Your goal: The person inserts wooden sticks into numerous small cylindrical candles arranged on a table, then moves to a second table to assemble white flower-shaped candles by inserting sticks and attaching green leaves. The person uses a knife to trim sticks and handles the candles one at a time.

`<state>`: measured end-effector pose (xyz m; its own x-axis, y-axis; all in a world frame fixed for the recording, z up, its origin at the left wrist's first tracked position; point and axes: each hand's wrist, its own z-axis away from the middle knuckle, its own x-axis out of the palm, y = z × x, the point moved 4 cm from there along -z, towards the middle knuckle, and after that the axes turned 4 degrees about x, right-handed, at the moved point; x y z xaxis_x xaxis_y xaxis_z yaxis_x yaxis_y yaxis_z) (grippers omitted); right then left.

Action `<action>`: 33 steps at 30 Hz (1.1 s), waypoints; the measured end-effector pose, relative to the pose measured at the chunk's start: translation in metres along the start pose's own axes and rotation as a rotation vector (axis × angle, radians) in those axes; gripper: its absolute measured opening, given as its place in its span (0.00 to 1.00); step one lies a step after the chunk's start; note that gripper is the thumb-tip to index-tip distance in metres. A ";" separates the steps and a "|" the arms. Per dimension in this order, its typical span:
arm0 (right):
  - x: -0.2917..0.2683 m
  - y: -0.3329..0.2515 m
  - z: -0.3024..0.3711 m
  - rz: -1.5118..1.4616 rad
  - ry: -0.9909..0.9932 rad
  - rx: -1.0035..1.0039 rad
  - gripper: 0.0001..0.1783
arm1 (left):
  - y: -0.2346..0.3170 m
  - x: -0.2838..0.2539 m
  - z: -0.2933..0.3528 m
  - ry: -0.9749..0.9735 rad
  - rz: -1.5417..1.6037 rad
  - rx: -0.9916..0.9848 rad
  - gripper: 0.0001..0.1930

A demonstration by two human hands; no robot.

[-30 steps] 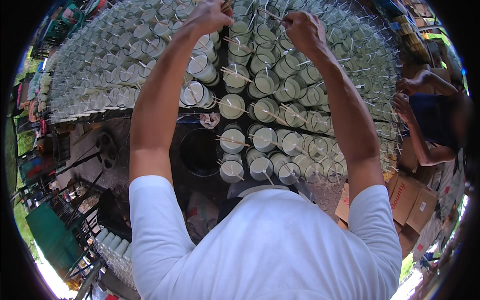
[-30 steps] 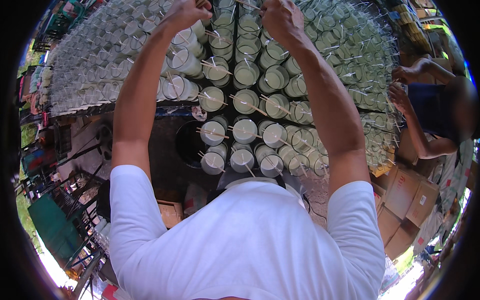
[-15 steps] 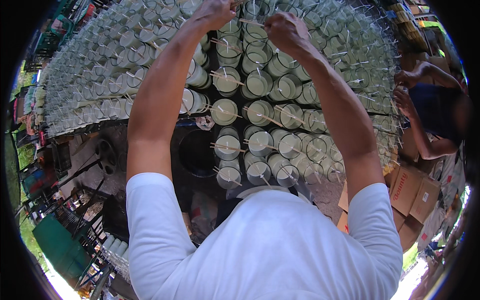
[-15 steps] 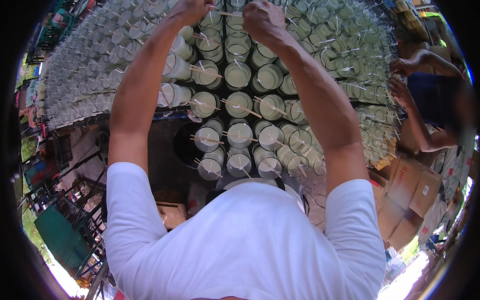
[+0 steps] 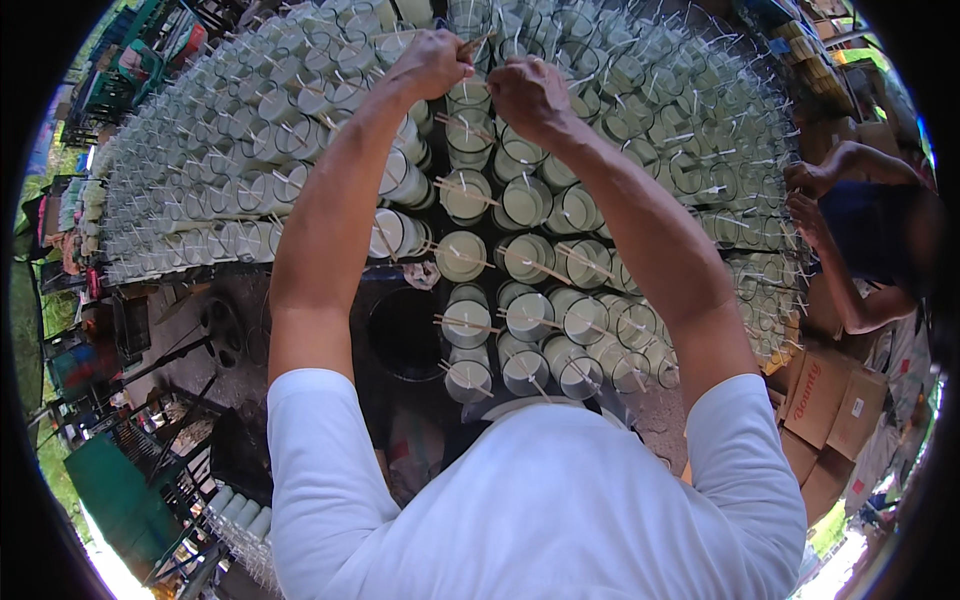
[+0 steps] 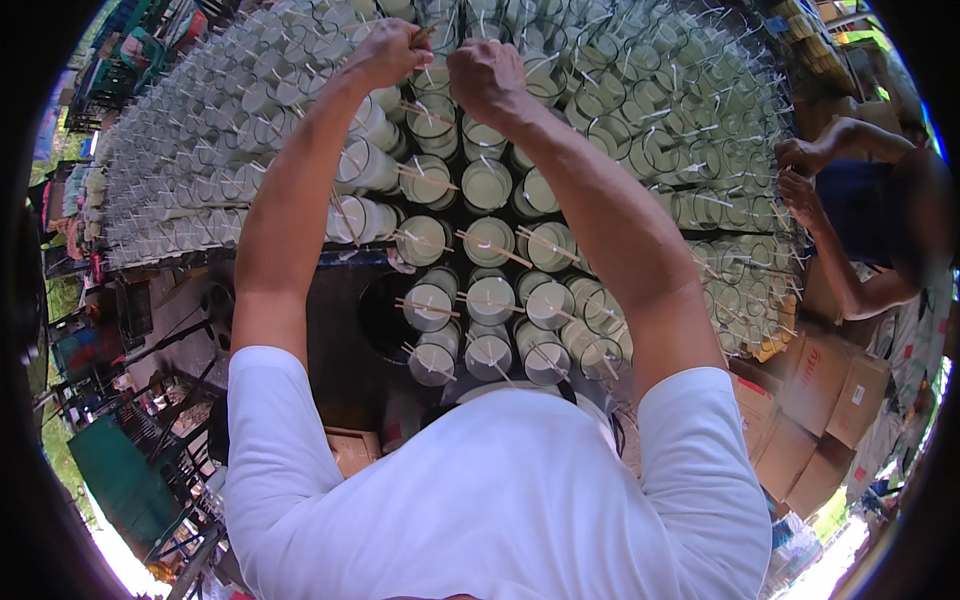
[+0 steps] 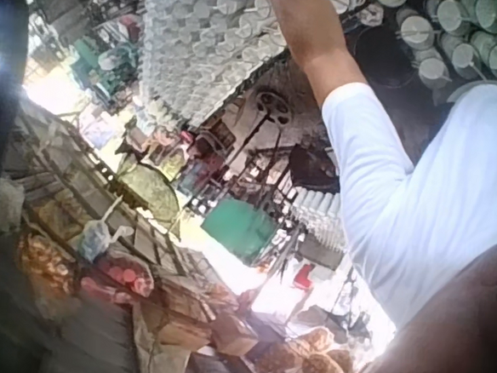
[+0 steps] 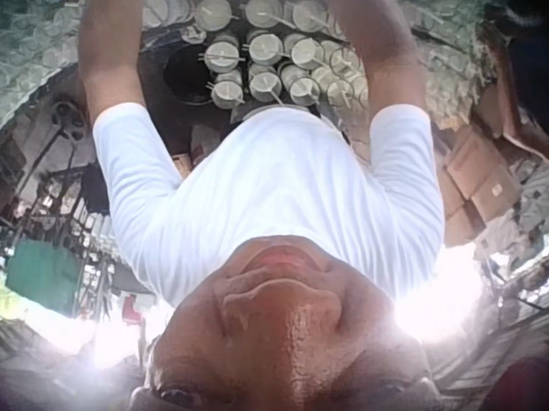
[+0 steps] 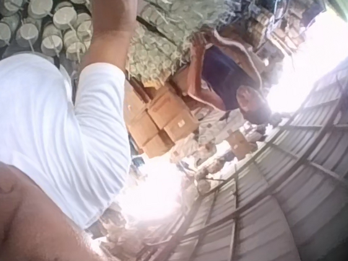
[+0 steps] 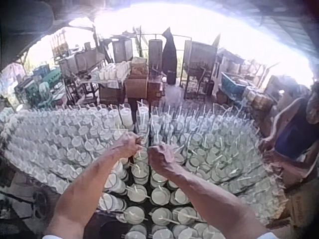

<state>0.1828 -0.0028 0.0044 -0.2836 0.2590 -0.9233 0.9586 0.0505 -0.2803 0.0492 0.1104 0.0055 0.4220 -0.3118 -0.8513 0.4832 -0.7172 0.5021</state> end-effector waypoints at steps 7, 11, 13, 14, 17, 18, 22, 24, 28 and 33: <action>0.009 0.001 0.000 0.036 -0.059 -0.051 0.10 | 0.010 0.004 0.000 -0.055 0.097 -0.103 0.10; 0.012 0.005 -0.003 -0.098 -0.092 0.036 0.10 | 0.010 0.006 0.001 -0.053 0.138 -0.116 0.10; 0.014 0.008 -0.004 -0.137 -0.097 0.086 0.10 | 0.011 0.006 0.002 -0.083 0.219 -0.187 0.10; 0.015 0.008 -0.004 -0.150 -0.095 0.100 0.10 | 0.012 0.006 0.004 -0.085 0.240 -0.206 0.09; 0.016 0.009 -0.008 -0.161 -0.081 0.120 0.11 | 0.012 0.004 0.003 -0.076 0.314 -0.257 0.08; 0.018 0.007 -0.008 -0.153 -0.081 0.116 0.11 | 0.010 0.006 0.006 -0.069 0.350 -0.278 0.08; 0.019 0.002 -0.006 -0.136 -0.090 0.104 0.10 | 0.004 0.011 0.012 -0.020 0.531 -0.323 0.10; 0.017 0.000 -0.007 -0.104 -0.087 0.098 0.10 | 0.005 0.011 0.013 -0.012 0.527 -0.298 0.10; 0.004 -0.005 -0.006 -0.065 -0.129 0.075 0.11 | 0.016 0.000 0.017 -0.031 0.412 -0.228 0.09; -0.017 0.019 -0.008 -0.570 -0.058 0.221 0.15 | 0.023 -0.014 0.033 0.071 0.547 -0.265 0.18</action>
<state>0.2056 0.0018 0.0166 -0.7572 0.1964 -0.6229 0.6291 -0.0371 -0.7764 0.0289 0.0773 0.0239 0.7083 -0.5423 -0.4519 0.3528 -0.2827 0.8920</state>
